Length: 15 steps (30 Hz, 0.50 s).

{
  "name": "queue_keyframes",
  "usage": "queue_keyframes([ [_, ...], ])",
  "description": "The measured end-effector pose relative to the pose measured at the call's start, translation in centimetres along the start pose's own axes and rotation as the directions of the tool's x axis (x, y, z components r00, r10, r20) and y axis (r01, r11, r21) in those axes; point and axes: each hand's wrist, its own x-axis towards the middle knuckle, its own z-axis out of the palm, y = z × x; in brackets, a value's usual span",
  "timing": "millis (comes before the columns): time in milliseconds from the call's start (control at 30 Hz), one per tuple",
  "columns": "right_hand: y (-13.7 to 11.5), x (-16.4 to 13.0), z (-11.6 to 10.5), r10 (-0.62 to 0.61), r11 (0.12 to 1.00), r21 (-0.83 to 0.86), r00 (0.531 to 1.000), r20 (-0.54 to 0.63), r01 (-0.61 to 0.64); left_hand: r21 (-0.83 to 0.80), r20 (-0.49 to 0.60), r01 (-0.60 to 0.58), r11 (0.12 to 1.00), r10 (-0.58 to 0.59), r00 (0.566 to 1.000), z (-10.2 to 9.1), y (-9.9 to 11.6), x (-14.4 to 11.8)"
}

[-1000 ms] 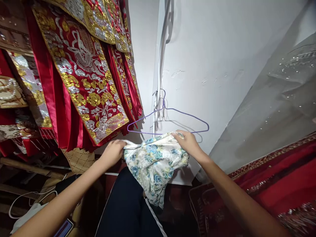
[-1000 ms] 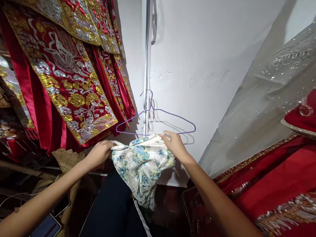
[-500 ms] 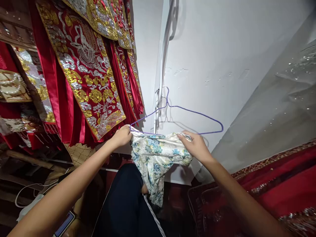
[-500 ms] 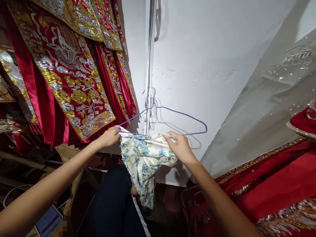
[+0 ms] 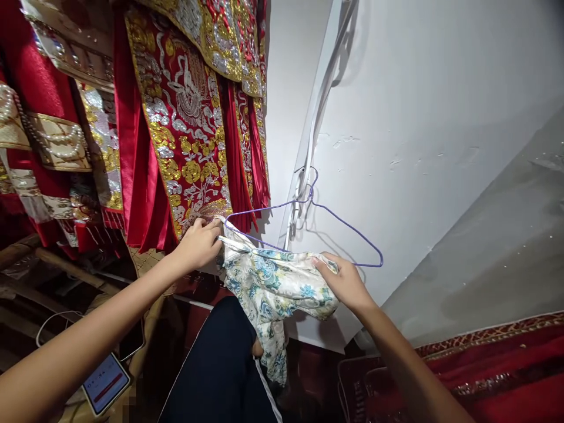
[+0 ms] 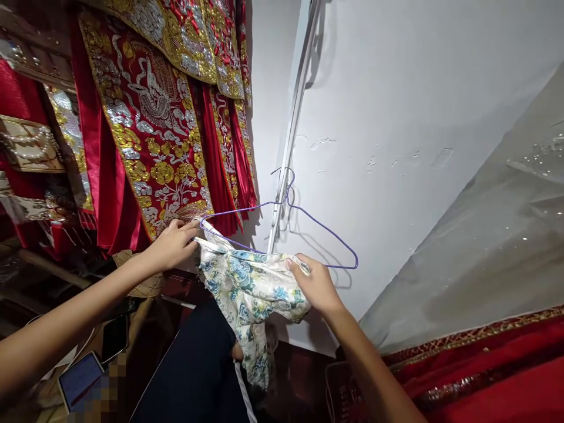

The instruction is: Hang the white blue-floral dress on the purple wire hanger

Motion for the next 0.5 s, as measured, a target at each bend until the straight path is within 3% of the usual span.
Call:
queue_keyframes([
  [200, 0.5, -1.6, -1.2, 0.085, 0.973, -0.208, 0.994, -0.069, -0.098, -0.075, -0.079, -0.115, 0.991, 0.109, 0.991, -1.4, 2.8, 2.2],
  [367, 0.0, -2.4, -1.2, 0.014, 0.986, -0.164, 1.000, 0.009, -0.012, -0.202, -0.101, -0.293, 0.934, 0.278, 0.955, -1.7, 6.2, 4.7],
  [500, -1.7, -2.5, -0.5, -0.029, 0.991, -0.129, 0.999, 0.042, 0.034, -0.342, -0.167, -0.386, 0.857, 0.349, 0.922, -0.1, 7.1, 7.8],
])
